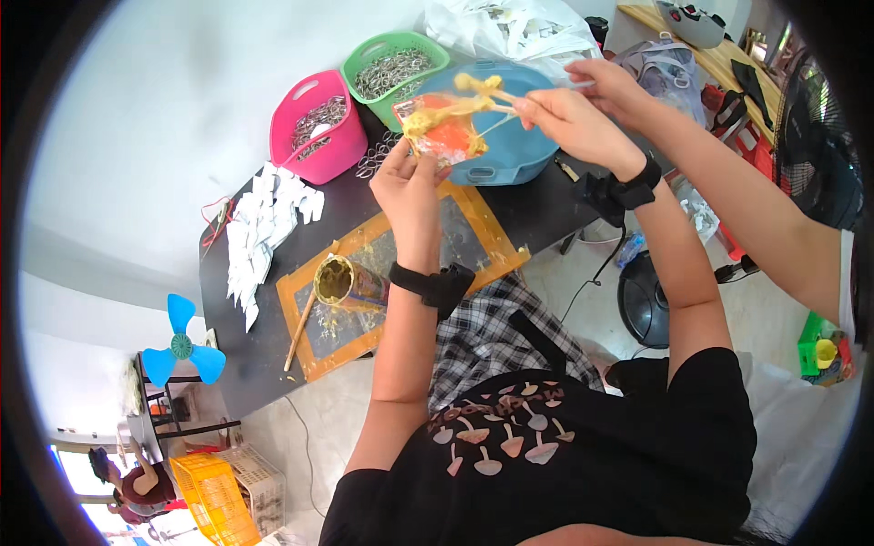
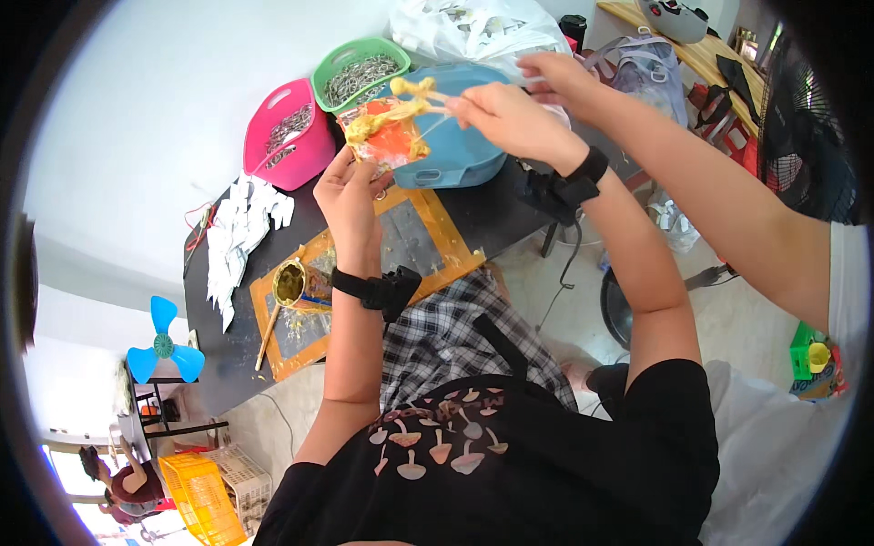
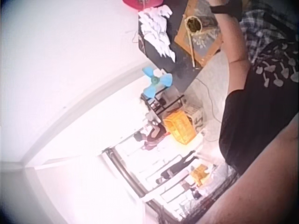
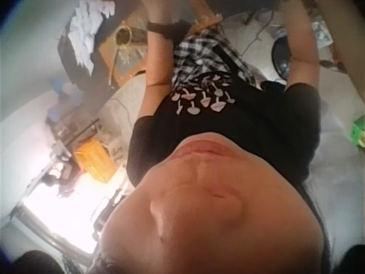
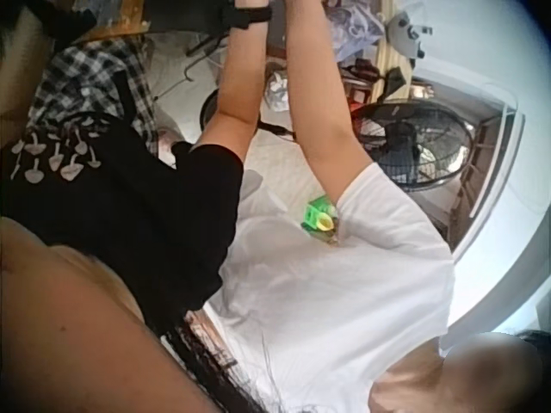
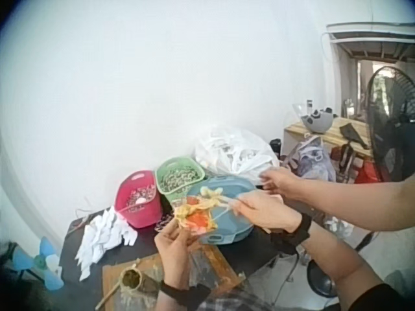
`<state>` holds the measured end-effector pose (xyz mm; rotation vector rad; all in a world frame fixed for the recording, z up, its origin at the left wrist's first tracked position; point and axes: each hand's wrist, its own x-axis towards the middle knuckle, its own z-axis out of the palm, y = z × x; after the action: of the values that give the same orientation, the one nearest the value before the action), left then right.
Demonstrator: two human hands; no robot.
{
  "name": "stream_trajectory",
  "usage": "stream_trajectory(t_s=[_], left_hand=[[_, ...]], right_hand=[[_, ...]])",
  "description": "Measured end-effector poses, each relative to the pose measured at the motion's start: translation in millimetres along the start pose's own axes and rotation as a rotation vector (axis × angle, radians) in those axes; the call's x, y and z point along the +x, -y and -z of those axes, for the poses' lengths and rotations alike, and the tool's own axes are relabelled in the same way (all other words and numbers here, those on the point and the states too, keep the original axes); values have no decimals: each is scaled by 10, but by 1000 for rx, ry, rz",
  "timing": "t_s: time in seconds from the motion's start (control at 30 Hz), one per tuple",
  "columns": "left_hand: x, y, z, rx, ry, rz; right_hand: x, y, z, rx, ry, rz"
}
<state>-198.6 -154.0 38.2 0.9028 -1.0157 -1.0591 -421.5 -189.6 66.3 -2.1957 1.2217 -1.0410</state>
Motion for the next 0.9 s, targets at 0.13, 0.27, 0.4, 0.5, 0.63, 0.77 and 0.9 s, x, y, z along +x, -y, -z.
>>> stream_trajectory(t_s=[0.13, 0.27, 0.4, 0.5, 0.63, 0.77, 0.9], left_hand=[[12, -17, -2, -25, -36, -26], [12, -34, 4, -29, -41, -56], [-71, -44, 60, -70, -86, -84], [-177, -96, 89, -138, -89, -106], [-355, -201, 242, -232, -102, -154], [-564, -338, 412, -309, -176, -221], [-695, -498, 572, -330, -191, -301]], right_hand=[[-140, 217, -14, 2, 55, -36], [-180, 157, -157, 28, 19, 129], [-295, 297, -296, -42, -33, 191], [-446, 477, -462, -166, -103, 166], [-558, 866, -615, -262, -194, 208], [-666, 1143, -742, -250, -248, 286], [-674, 1301, -895, -320, -326, 373]])
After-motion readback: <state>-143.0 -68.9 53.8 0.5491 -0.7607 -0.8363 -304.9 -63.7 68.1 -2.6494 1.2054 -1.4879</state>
